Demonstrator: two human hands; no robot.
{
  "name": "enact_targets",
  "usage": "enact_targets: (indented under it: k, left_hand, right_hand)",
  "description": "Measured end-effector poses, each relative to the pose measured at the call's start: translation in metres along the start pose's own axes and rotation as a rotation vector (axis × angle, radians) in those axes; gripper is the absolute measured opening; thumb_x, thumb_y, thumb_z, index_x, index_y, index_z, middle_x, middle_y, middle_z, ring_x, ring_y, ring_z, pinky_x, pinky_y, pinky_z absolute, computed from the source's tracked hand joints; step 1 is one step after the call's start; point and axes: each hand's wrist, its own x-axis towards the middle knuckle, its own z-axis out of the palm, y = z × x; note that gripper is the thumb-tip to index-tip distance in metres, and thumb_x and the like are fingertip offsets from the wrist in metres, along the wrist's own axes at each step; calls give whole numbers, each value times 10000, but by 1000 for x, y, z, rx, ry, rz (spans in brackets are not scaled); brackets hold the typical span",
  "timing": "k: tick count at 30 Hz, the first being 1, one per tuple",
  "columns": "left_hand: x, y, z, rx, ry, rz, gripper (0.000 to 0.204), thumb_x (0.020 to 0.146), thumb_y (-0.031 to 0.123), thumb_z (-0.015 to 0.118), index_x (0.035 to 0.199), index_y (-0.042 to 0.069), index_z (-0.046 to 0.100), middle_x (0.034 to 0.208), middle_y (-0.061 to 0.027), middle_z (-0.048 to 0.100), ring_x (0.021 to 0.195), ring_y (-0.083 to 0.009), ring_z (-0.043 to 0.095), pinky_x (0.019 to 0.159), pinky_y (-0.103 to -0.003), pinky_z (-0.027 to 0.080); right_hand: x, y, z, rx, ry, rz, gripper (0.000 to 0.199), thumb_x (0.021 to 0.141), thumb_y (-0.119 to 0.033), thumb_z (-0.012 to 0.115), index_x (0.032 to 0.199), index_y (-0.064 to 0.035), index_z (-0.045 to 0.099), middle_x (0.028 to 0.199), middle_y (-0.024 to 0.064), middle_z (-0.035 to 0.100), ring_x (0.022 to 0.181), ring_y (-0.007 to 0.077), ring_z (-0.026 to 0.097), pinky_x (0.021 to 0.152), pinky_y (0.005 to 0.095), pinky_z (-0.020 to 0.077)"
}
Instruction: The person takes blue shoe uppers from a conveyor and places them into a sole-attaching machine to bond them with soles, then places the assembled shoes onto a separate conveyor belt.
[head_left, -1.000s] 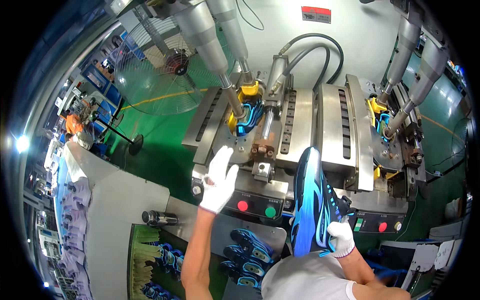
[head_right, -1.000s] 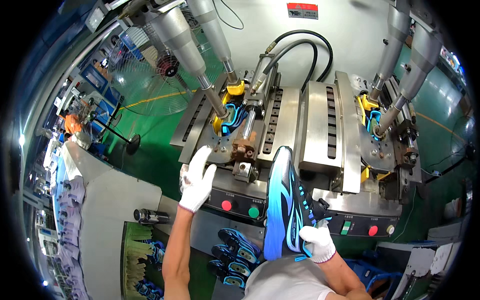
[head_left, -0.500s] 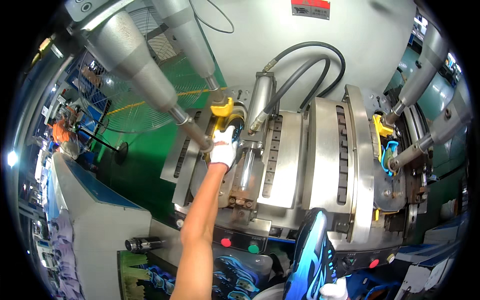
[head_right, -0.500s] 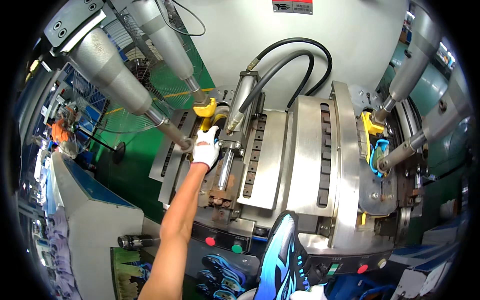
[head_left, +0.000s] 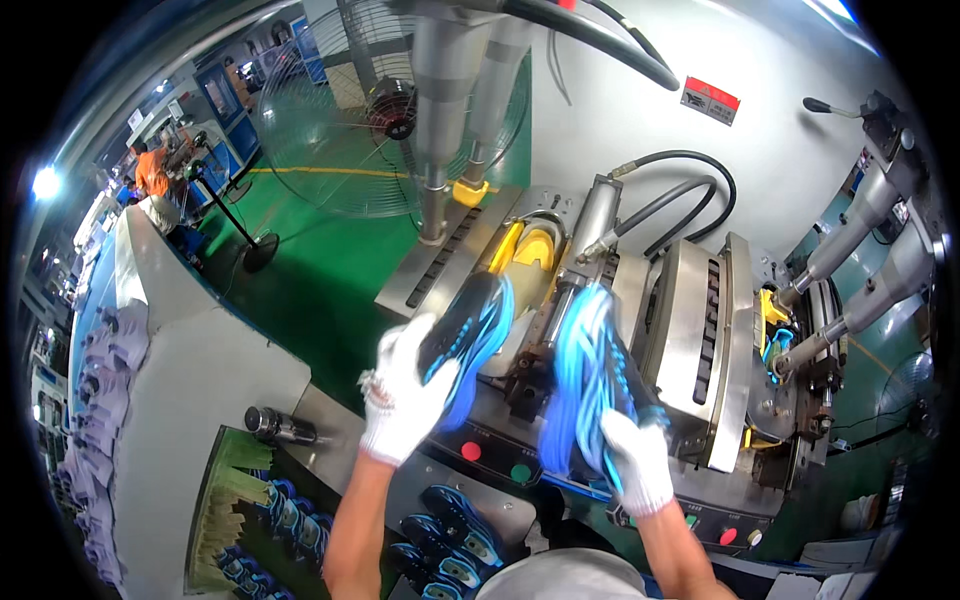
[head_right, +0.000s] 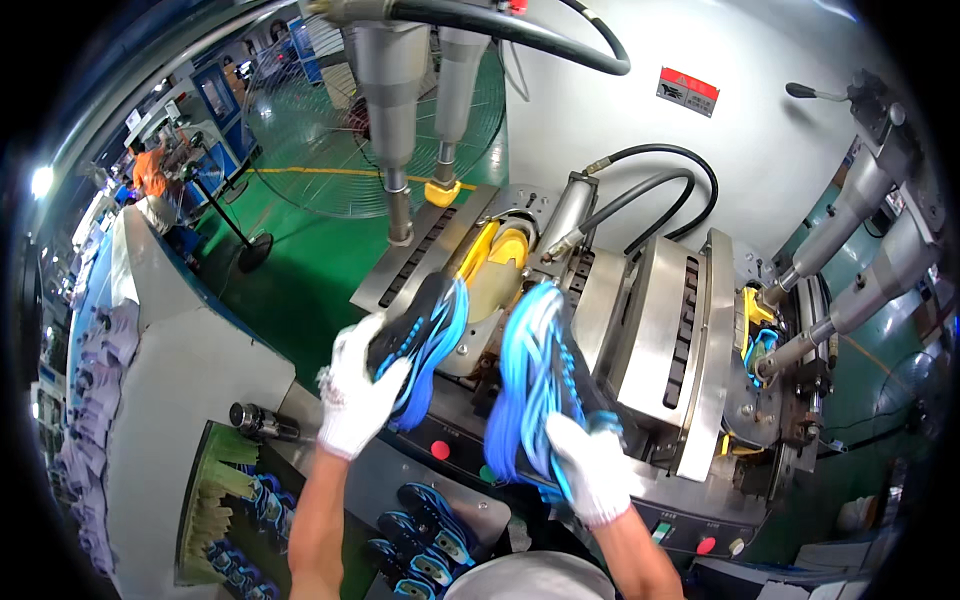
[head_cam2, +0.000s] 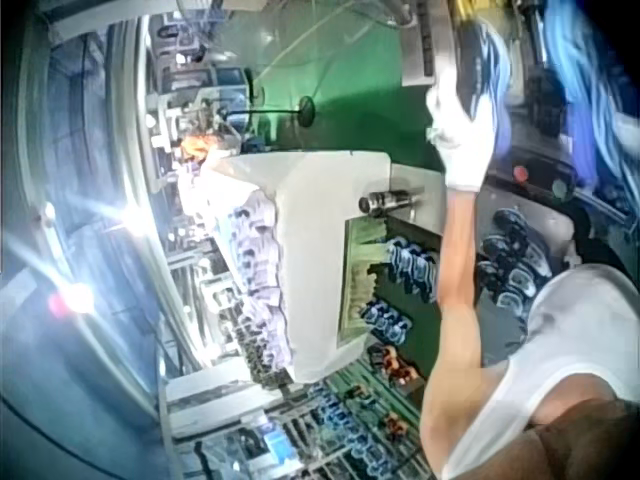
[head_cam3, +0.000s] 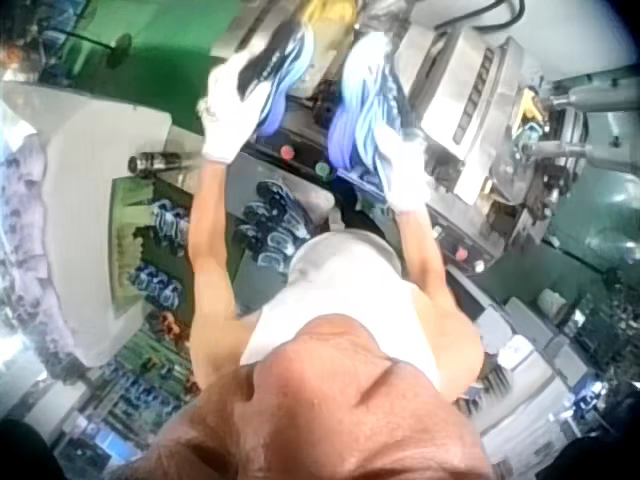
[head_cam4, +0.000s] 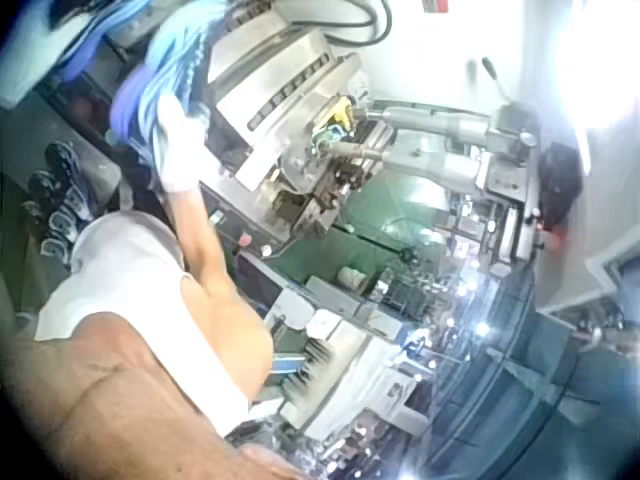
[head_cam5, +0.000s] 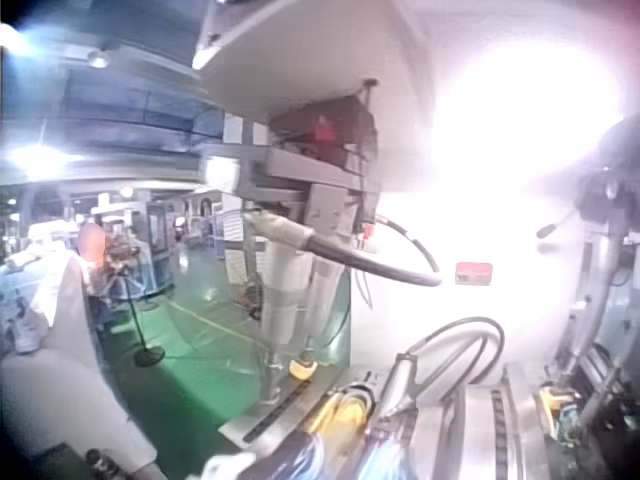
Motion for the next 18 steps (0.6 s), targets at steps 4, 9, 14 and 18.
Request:
enact_targets:
  k: [4, 9, 14, 18]
  left_hand:
    - [-144, -27, -71, 111, 22, -318, 607, 802, 162, 813, 1364, 86, 596, 1305, -167, 612, 1215, -372, 603, 1041, -470, 484]
    - [-296, -31, -80, 146, 54, -960, 589, 762, 95, 796, 1319, 77, 609, 1256, -190, 618, 1143, -400, 637, 976, -480, 525]
    - [-408, 6, -83, 533, 19, -1419, 552, 845, 251, 800, 1364, 171, 633, 1312, -197, 620, 1162, -431, 630, 985, -485, 536]
    - [-500, -1, -18, 417, 310, -1506, 641, 861, 105, 768, 1446, 22, 521, 1403, -222, 554, 1345, -387, 516, 1154, -455, 405]
  right_hand:
    - [141, 12, 109, -56, -252, 222, 208, 908, -37, 738, 1083, -95, 642, 998, 88, 736, 872, 232, 736, 664, 397, 626]
    - [348, 69, 100, -545, 189, -43, 212, 816, -49, 749, 984, -141, 659, 865, 73, 675, 680, 228, 640, 589, 425, 549]
    - [405, 142, 138, -2500, -153, -322, 237, 788, -189, 729, 1002, -109, 793, 1096, 148, 767, 933, 337, 756, 768, 410, 598]
    - [461, 121, 82, -2550, -243, -605, 227, 861, -333, 635, 941, -183, 785, 970, 122, 742, 854, 334, 700, 749, 449, 553]
